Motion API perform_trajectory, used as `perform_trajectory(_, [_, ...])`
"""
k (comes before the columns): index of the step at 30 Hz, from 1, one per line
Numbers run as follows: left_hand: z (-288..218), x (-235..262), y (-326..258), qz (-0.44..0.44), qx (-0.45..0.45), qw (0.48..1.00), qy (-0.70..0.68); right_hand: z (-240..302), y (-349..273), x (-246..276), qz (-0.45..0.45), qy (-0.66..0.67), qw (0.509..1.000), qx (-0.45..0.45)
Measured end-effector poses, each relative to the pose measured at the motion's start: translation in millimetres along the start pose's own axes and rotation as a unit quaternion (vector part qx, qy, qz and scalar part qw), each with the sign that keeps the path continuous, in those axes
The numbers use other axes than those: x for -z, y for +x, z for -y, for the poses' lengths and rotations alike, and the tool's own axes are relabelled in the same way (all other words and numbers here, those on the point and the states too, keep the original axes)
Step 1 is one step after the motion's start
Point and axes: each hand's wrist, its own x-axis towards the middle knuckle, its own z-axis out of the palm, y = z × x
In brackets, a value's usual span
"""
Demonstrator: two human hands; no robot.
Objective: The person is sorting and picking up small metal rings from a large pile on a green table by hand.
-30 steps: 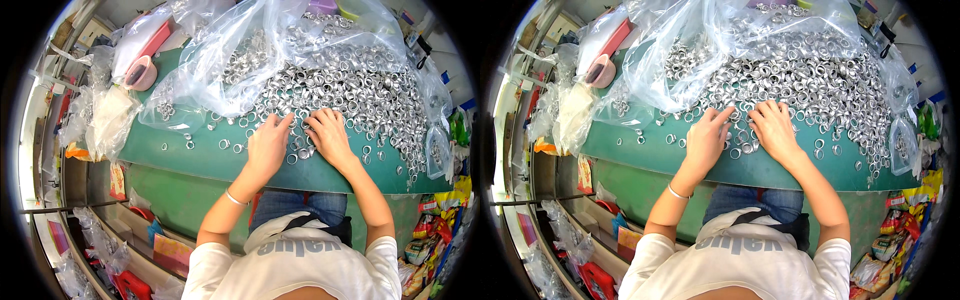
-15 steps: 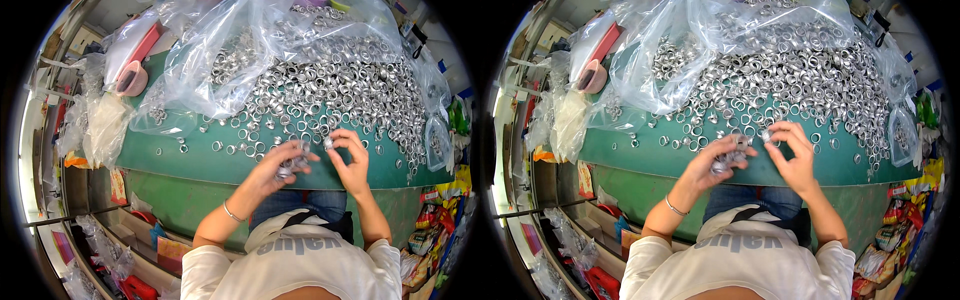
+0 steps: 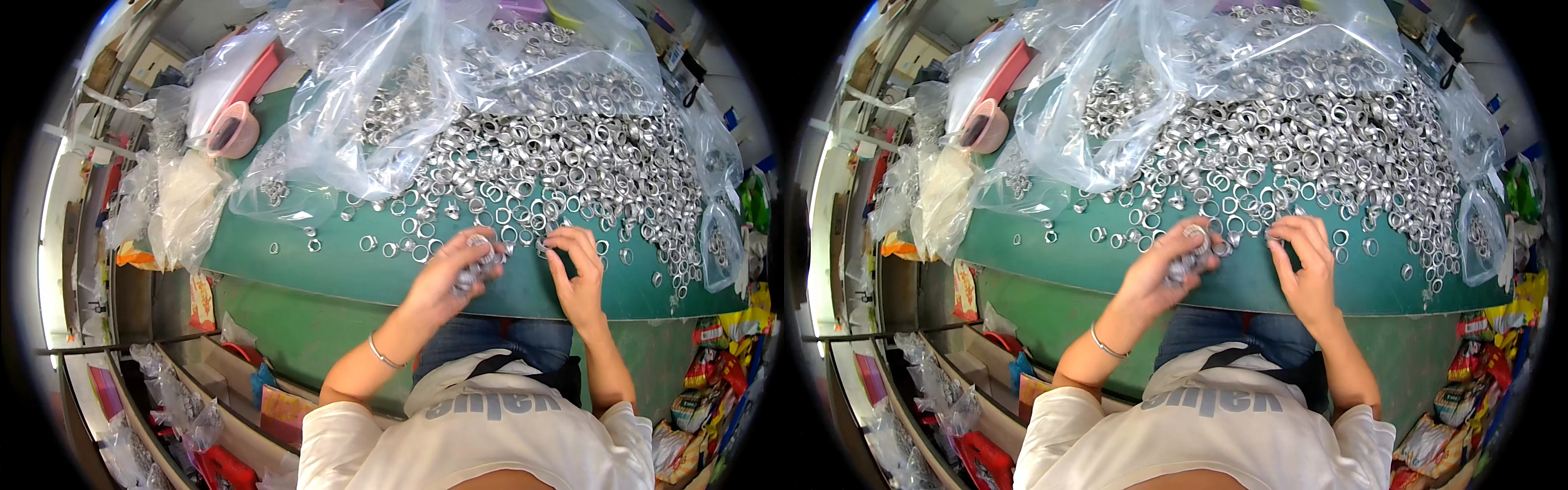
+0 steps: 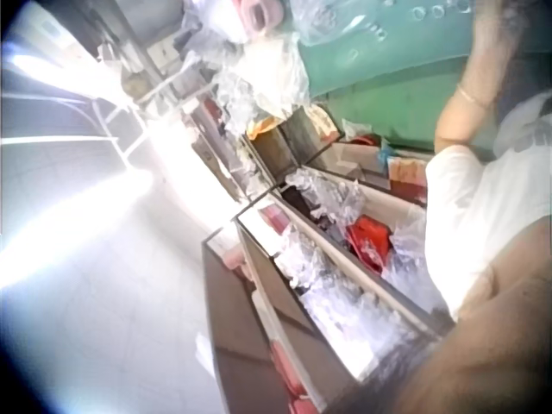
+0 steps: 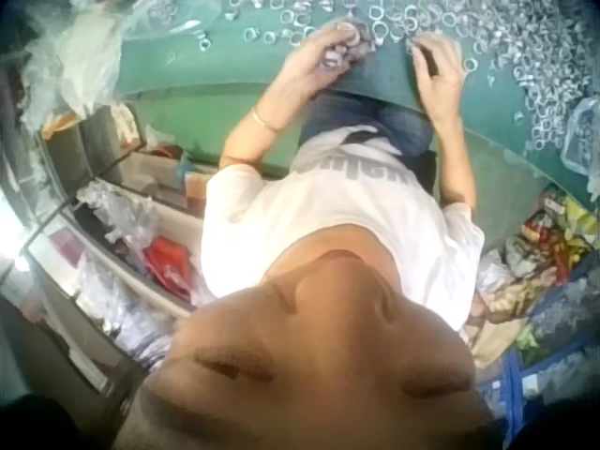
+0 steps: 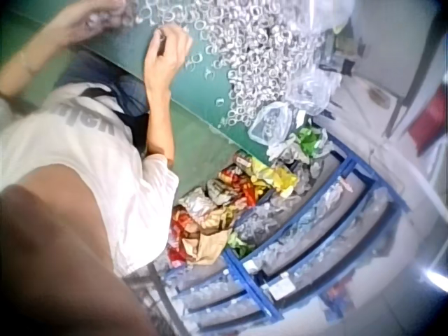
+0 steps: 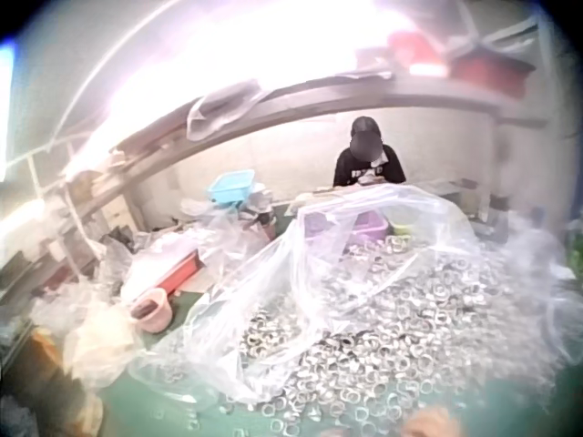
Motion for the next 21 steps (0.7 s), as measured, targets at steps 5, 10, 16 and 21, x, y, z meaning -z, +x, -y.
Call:
perform_trajectory(5, [-50,3,6,-0.098,-0.117,0.983,-0.098,-13,-10,-15,-0.050,-0.023,0.998,0.036])
perform_trajectory(10, [-52,1,21,-0.089,-0.107,0.990,-0.023,-15,-11,-16,-0.057,-0.008,0.998,0.033])
perform_trajectory(16, [-41,-16,25,-0.058,-0.074,0.995,-0.030,-16,-10,-15,-0.058,0.013,0.998,0.016])
perform_trajectory(21, [-30,-21,31,0.045,-0.049,0.995,-0.070,-16,-12,-14,-0.089,0.056,0.994,-0.019])
